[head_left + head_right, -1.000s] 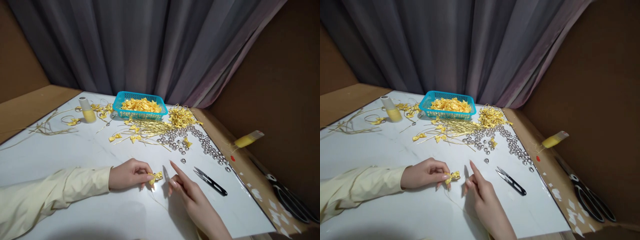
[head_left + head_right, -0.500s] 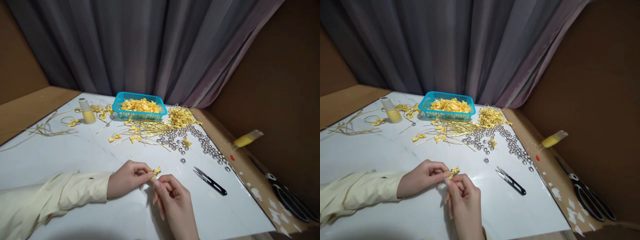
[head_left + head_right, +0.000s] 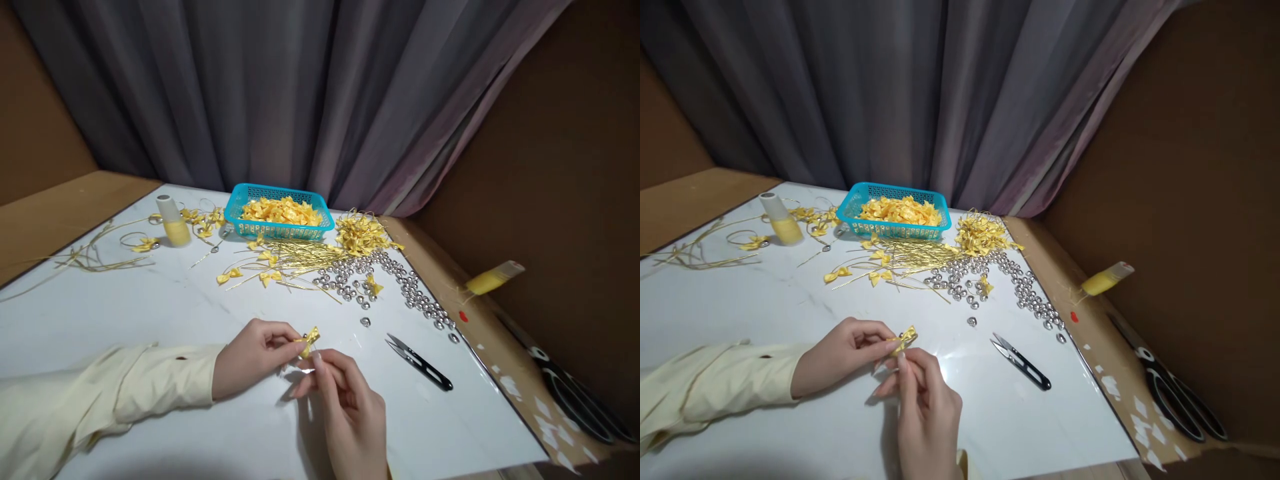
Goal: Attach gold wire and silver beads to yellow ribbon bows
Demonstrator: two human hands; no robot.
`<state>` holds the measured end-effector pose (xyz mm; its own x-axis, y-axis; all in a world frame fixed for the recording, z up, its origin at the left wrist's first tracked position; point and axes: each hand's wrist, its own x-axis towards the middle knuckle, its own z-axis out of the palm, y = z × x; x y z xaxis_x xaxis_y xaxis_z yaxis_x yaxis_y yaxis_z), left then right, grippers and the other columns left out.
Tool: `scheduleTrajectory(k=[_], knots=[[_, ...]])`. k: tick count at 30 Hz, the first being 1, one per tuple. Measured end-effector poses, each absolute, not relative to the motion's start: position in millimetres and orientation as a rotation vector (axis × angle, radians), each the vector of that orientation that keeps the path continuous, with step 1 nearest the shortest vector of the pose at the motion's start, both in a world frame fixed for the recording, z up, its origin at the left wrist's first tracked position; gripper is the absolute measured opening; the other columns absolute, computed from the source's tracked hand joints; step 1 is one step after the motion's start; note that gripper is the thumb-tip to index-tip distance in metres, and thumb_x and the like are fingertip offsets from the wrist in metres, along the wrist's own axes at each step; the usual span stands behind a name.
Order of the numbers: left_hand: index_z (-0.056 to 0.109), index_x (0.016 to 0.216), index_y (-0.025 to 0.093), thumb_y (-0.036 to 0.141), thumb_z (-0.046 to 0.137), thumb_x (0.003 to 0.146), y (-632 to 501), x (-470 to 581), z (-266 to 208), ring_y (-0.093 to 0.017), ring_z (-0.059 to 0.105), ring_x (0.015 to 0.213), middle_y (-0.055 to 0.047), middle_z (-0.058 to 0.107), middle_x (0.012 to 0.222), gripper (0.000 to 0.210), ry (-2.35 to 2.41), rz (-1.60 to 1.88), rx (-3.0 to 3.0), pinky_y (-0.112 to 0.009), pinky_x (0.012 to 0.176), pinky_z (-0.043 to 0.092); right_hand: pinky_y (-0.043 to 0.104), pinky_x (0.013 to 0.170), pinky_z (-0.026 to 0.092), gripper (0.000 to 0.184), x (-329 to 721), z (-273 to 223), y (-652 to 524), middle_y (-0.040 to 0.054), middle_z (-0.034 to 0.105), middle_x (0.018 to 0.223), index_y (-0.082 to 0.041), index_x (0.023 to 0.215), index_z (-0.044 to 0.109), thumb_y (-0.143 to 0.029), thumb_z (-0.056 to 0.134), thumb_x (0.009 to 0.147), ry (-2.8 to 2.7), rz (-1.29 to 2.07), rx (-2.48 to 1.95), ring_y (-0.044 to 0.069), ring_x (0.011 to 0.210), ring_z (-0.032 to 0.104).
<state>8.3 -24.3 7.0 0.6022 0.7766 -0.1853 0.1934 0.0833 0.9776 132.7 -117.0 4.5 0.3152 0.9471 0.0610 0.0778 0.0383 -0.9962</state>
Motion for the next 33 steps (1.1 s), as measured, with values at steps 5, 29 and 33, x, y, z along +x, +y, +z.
scheduleTrajectory(k=[5, 29, 33], knots=[[0.067, 0.073, 0.011, 0.035, 0.058, 0.074, -27, 7, 9, -0.011, 0.048, 0.056, -0.002, 0.062, 0.062, 0.026, 0.886, 0.545, 1.476, -0.022, 0.053, 0.038, 0.018, 0.042, 0.036, 0.021, 138, -11, -117, -0.0039, 0.053, 0.047, -0.019, 0.077, 0.057, -0.029, 0.045, 0.092, -1.391, 0.555, -1.503, 0.009, 0.038, 0.047], [0.07, 0.077, 0.011, 0.033, 0.059, 0.076, -26, 7, 6, -0.015, 0.063, 0.066, -0.005, 0.071, 0.07, 0.024, 0.852, 0.584, 1.467, -0.023, 0.064, 0.05, 0.019, 0.047, 0.039, 0.025, 141, -9, -113, 0.0017, 0.062, 0.064, -0.018, 0.081, 0.054, -0.02, 0.033, 0.094, -1.679, 0.528, -1.516, 0.012, 0.051, 0.058], [0.07, 0.077, 0.012, 0.034, 0.058, 0.077, -25, 7, 4, -0.016, 0.063, 0.069, -0.006, 0.071, 0.074, 0.025, 0.861, 0.588, 1.515, -0.024, 0.065, 0.049, 0.02, 0.052, 0.042, 0.023, 141, -8, -117, 0.0032, 0.067, 0.073, -0.018, 0.086, 0.055, -0.019, 0.034, 0.093, -1.671, 0.501, -1.472, 0.013, 0.059, 0.062]])
